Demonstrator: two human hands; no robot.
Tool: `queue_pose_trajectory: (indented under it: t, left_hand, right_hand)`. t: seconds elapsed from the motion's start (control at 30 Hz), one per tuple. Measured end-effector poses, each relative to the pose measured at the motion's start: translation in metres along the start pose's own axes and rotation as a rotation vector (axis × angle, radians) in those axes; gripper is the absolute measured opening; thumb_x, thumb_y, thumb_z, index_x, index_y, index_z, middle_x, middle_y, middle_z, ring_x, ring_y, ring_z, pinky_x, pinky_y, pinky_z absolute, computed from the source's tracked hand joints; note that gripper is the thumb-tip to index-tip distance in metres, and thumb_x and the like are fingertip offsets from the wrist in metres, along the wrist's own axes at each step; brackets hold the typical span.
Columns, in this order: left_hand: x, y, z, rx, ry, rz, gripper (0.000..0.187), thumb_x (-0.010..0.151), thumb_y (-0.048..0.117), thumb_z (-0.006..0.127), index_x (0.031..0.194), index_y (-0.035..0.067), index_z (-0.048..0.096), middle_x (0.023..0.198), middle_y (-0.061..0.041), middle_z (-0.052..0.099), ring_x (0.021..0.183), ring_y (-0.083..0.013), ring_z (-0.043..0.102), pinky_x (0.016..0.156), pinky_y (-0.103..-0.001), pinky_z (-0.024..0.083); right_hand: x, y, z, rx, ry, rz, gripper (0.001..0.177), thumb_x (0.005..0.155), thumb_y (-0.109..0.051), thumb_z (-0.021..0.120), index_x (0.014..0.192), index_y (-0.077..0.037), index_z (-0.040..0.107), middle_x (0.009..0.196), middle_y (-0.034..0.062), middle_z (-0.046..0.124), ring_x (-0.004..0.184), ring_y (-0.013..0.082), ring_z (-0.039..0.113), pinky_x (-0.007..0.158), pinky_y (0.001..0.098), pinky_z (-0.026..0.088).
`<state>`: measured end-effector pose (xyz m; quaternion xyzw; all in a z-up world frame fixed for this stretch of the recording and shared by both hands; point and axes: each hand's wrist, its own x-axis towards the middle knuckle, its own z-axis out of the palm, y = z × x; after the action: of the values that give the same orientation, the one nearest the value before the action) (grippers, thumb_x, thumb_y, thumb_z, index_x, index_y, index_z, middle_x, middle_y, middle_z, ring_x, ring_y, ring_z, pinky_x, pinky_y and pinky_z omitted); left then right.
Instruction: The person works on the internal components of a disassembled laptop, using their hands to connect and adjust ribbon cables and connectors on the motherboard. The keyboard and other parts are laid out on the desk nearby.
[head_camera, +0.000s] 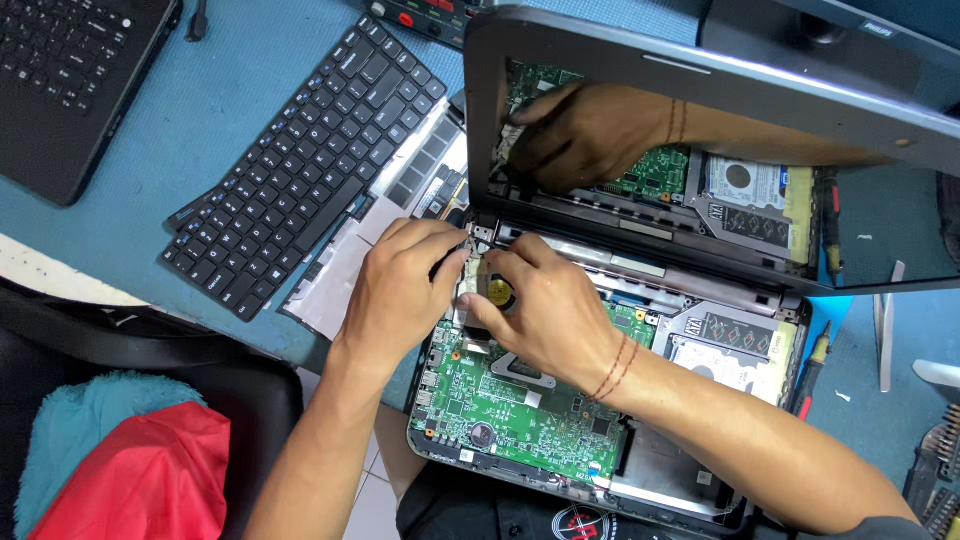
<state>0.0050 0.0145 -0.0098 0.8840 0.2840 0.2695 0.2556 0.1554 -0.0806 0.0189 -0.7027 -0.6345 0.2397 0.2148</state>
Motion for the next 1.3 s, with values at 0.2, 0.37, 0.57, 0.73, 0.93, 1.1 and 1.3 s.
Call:
queue_pose_trajectory:
  t: [0.2, 0.37, 0.57, 0.73, 0.93, 1.1, 1.3]
  left_hand:
    - [-0.001, 0.003, 0.001, -0.036, -0.005, -0.097, 0.016, 0.086, 0.01, 0.065, 0.1, 0.007, 0.072, 0.09, -0.008, 0.068, 0.087, -0.0258, 0.065, 0.074, -0.033, 0.052]
    - [0.004, 0.014, 0.0, -0.057, 0.004, -0.239, 0.016, 0.082, 0.007, 0.068, 0.098, 0.005, 0.073, 0.086, -0.01, 0.07, 0.081, -0.026, 0.067, 0.07, -0.032, 0.054]
    - [0.012, 0.024, -0.003, -0.043, -0.028, -0.324, 0.017, 0.079, 0.004, 0.069, 0.095, 0.004, 0.074, 0.084, -0.012, 0.071, 0.08, -0.0283, 0.068, 0.068, -0.032, 0.055]
    - [0.01, 0.026, 0.001, 0.0, -0.006, -0.312, 0.016, 0.079, 0.006, 0.071, 0.094, 0.005, 0.074, 0.076, -0.012, 0.069, 0.076, -0.0267, 0.068, 0.063, -0.033, 0.055]
    - [0.007, 0.029, 0.003, -0.004, 0.04, -0.295, 0.013, 0.082, 0.007, 0.071, 0.094, 0.006, 0.074, 0.077, -0.012, 0.07, 0.077, -0.0272, 0.068, 0.066, -0.032, 0.055]
    - [0.008, 0.031, 0.005, 0.005, 0.047, -0.248, 0.008, 0.083, 0.005, 0.069, 0.09, 0.003, 0.073, 0.086, -0.014, 0.073, 0.085, -0.0309, 0.07, 0.071, -0.036, 0.055]
    - [0.009, 0.035, 0.006, 0.083, 0.019, -0.173, 0.007, 0.085, 0.002, 0.066, 0.086, 0.0, 0.073, 0.087, -0.015, 0.072, 0.085, -0.0317, 0.069, 0.072, -0.037, 0.055]
  right_hand:
    - [0.005, 0.003, 0.003, -0.02, -0.039, 0.035, 0.038, 0.082, -0.029, 0.065, 0.107, -0.001, 0.066, 0.093, 0.0186, 0.062, 0.076, 0.0369, 0.068, 0.059, 0.0414, 0.055]
    - [0.004, 0.01, 0.004, 0.057, -0.014, 0.029, 0.031, 0.083, -0.024, 0.064, 0.105, -0.003, 0.066, 0.089, 0.0157, 0.062, 0.074, 0.0385, 0.067, 0.058, 0.0423, 0.054]
    - [-0.005, 0.017, -0.005, 0.062, -0.059, 0.008, 0.03, 0.084, -0.022, 0.062, 0.108, -0.003, 0.066, 0.088, 0.0141, 0.061, 0.074, 0.0351, 0.067, 0.058, 0.0391, 0.055]
    - [-0.011, 0.02, -0.02, 0.068, -0.108, -0.056, 0.028, 0.083, -0.015, 0.064, 0.107, 0.0, 0.066, 0.088, 0.016, 0.062, 0.073, 0.033, 0.067, 0.057, 0.0367, 0.055]
    - [-0.012, 0.025, -0.029, 0.05, -0.188, -0.162, 0.031, 0.081, -0.012, 0.066, 0.109, 0.0, 0.065, 0.088, 0.0143, 0.06, 0.073, 0.0274, 0.066, 0.057, 0.034, 0.055]
    - [-0.008, 0.029, -0.03, 0.077, -0.183, -0.168, 0.033, 0.081, -0.01, 0.064, 0.112, 0.002, 0.063, 0.09, 0.0173, 0.06, 0.07, 0.0283, 0.066, 0.054, 0.036, 0.056]
    - [-0.004, 0.017, -0.047, 0.064, -0.235, -0.214, 0.037, 0.083, -0.002, 0.061, 0.12, 0.003, 0.059, 0.096, 0.0265, 0.06, 0.075, 0.0347, 0.067, 0.058, 0.042, 0.057]
